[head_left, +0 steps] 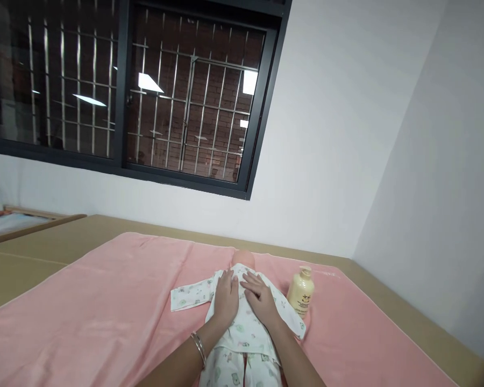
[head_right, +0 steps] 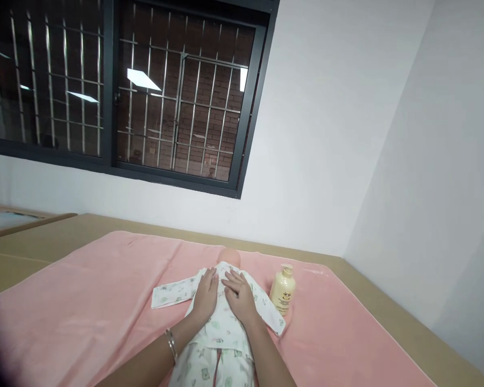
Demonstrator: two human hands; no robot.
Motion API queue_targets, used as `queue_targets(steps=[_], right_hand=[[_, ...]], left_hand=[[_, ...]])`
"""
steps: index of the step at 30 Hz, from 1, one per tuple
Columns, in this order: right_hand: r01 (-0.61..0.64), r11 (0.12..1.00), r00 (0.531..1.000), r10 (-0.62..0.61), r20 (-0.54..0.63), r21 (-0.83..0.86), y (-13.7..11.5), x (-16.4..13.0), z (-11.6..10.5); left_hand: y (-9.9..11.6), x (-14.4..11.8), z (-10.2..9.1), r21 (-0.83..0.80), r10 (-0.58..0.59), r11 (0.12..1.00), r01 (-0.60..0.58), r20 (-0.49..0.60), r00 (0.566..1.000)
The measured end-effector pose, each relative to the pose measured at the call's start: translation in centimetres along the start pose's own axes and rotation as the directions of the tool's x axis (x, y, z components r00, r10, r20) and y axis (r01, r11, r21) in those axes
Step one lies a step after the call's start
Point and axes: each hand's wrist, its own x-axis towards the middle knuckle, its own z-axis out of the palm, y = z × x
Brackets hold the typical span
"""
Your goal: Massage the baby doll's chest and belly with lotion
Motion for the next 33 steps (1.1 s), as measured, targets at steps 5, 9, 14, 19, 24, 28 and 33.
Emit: queue_targets(steps=[5,9,14,19,24,28,33], right_hand=[[-0.381,0.9,0.921,0.35,-0.169,-0.213,0.7,0.9,0.1],[-0.247,0.924,0.968,0.251,-0.025,-0.292,-1.8,2.0,1.0],[0.054,0.987,0.984,-0.027,0.179,-0.151,-2.9,1.3,0.6],[-0.266,0.941,0.964,0.262,-0.049,-0.207,-1.1,1.4,0.1],[-0.182,0.932,0.978,0.204,0.04,-0.313,-3.0,2.3,1.7],[0.057,0.968,0.975,-0.001,0.222,-0.245,-4.0,1.6,1.3],[-0.123,0.973,0.983,0.146,0.11,-0.198,-1.4,1.1,-0.2]], left_hand=[[0.3,-0.1,0.1,0.012,0.001,1.0,0.0,-0.017,1.0],[0.1,-0.1,0.2,-0.017,-0.024,1.0,0.024,-0.031,0.999],[0.0,-0.1,0.0,-0.032,-0.021,0.999,0.02,-0.035,0.999],[0.6,-0.2,-0.1,-0.025,0.015,1.0,-0.015,-0.022,1.0],[0.5,-0.1,-0.2,-0.087,-0.014,0.996,0.009,-0.05,0.999],[0.3,-0.1,-0.4,-0.145,-0.031,0.989,0.026,-0.031,0.999],[0.1,-0.2,-0.1,-0.091,-0.024,0.996,0.021,-0.031,0.999]])
